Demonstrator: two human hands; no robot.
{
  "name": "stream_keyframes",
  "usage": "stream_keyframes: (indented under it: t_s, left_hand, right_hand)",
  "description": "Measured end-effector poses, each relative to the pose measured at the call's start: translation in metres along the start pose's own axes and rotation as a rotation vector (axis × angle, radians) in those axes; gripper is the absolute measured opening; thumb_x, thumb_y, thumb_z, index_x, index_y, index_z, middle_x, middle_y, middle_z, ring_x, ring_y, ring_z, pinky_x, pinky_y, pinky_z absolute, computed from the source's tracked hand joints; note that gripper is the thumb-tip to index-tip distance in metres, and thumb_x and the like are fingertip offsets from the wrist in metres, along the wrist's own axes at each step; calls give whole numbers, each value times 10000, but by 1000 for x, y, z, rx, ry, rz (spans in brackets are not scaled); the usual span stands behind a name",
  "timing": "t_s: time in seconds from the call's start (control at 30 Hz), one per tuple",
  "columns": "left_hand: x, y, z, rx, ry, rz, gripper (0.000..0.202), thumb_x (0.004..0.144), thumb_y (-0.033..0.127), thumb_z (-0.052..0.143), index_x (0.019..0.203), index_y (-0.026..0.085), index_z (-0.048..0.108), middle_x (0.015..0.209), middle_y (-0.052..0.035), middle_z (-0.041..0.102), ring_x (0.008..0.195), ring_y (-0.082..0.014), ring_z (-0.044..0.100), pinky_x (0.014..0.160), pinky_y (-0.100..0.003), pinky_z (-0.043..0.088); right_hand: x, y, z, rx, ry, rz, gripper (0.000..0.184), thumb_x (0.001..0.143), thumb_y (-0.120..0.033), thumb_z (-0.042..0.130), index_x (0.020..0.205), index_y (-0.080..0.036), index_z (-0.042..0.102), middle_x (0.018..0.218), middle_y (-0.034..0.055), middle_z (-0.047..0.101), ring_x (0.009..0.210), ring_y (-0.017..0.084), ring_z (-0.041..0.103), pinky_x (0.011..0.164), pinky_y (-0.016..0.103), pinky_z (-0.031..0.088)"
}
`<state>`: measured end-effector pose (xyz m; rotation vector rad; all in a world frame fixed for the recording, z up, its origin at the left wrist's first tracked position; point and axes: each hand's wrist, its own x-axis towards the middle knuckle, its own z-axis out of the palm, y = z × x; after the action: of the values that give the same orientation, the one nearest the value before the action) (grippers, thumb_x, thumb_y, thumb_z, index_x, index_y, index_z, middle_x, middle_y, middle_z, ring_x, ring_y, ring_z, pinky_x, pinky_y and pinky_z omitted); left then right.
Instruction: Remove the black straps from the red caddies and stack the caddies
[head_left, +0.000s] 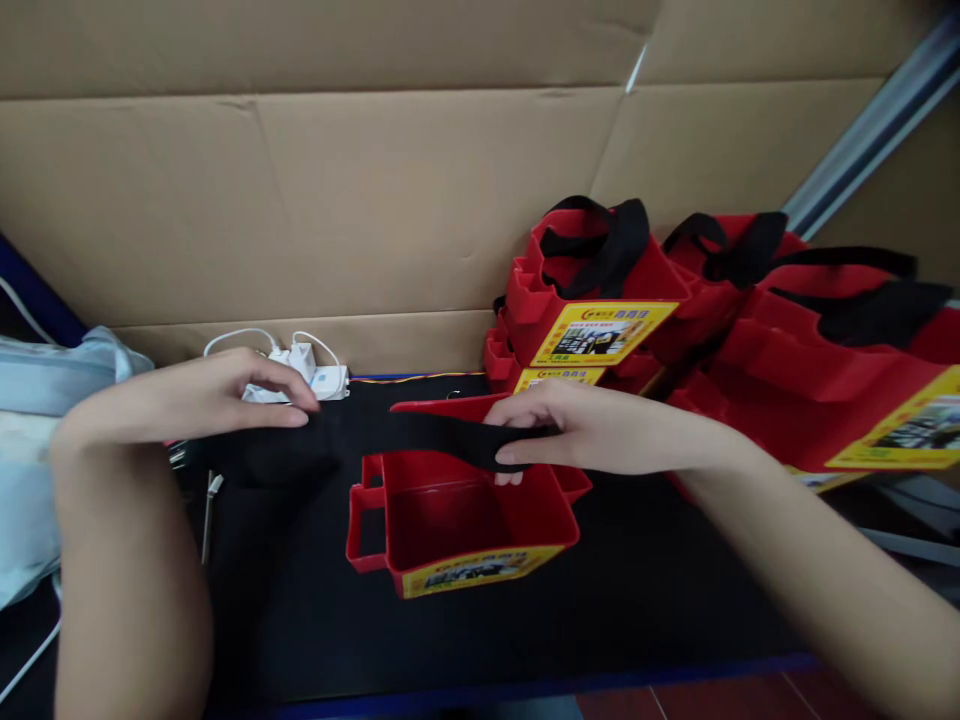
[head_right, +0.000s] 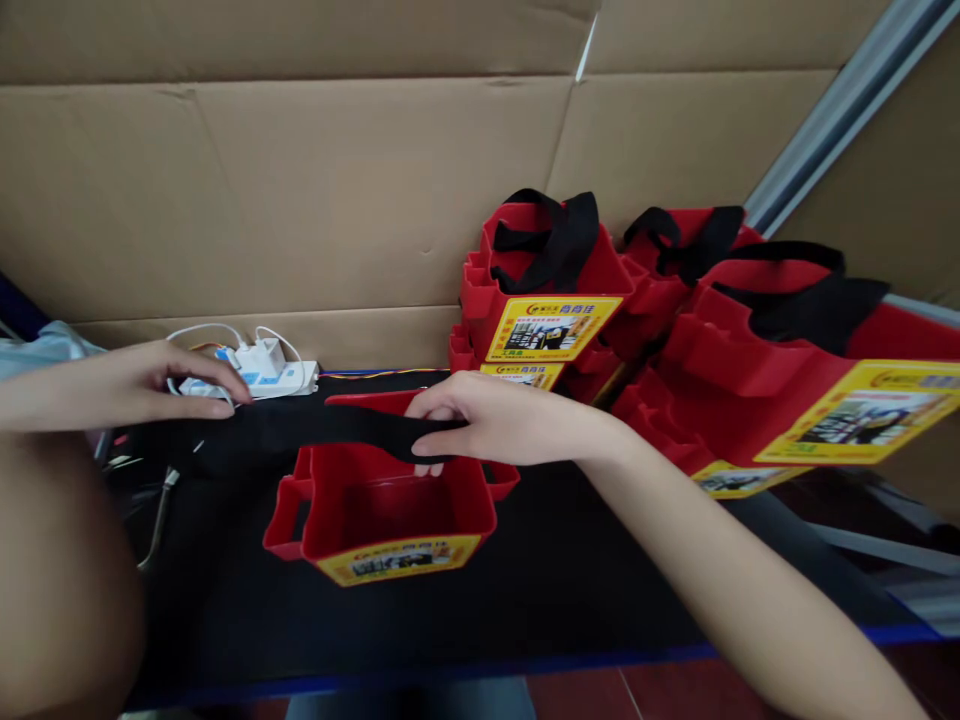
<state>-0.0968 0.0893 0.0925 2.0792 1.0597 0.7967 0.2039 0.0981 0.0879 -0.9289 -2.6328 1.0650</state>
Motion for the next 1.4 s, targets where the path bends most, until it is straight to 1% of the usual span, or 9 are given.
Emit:
stream_keyframes:
  t_s: [0.2,0.33,0.53,0.7,0.83,0.93,1.03,1.23,1.4]
  left_hand:
    - [17,30,66,110,-106,26,310,773,430,532,662,149,607,516,39,434,498,-82,345,479,-206,268]
    - [22,34,82,206,-282,41,316,770,429,557,652,139,600,539,44,430,498,-70,309,448,-195,242]
    - [13,16,71,134,-487,10,317,777,398,575,638,113,582,530,41,459,490,-55,343,457,-164,289]
    - [-18,-16,37,8,-617,-186,246,809,361,549,798,123,609,634,8,542,502,-67,473,460,-150,371]
    - [-30,-13,24,133,-535,-206,232,855,344,484,798,142,583,564,27,508,446,-60,491,448,-141,382]
    - [-16,12,37,259,-476,-95,217,855,341,488,795,152,578,533,41,504,416,-49,481,443,-132,376]
    - [-1,30,47,310,-446,9,189,840,322,514,805,154,593,503,50,501,391,-43,473,421,-124,360]
    - [-14,-7,11,195,-447,-198,219,792,357,576,762,152,647,521,42,499,360,-28,402,363,-129,313]
    - [-8,4,23,194,-466,-123,222,787,366,582,787,158,662,523,40,518,371,-29,415,370,-126,319]
  right_hand:
    - [8,-9,12,-24,-6,-130,243,881,-306,466,841,-150,649,757,-8,654,686,97,599,646,200,430]
    - [3,-4,16,-2,-33,-213,242,890,-286,461,874,-136,650,805,6,659,726,88,601,669,181,436]
    - [-12,18,16,-60,-59,-250,246,898,-273,451,923,-142,658,840,36,668,753,106,606,694,205,444]
    - [-22,38,0,-88,-108,-274,269,891,-277,460,860,-116,674,852,77,654,816,136,598,753,249,443]
    - [-21,20,-3,-97,-173,-270,284,856,-345,513,932,-120,670,942,88,659,882,155,603,797,256,444]
    - [-6,-17,11,-197,21,-202,482,766,-472,595,1142,-172,577,1070,73,634,943,179,594,787,258,448]
    - [11,-46,27,-387,150,-82,321,798,-443,564,953,-172,641,859,46,670,741,166,612,644,254,437]
    - [-10,-32,12,-204,55,-44,341,894,-300,424,669,-164,642,638,-16,644,542,76,563,552,192,399]
    - [-3,-32,22,-210,306,-35,356,737,-443,627,998,-201,620,934,13,667,823,136,612,711,223,441]
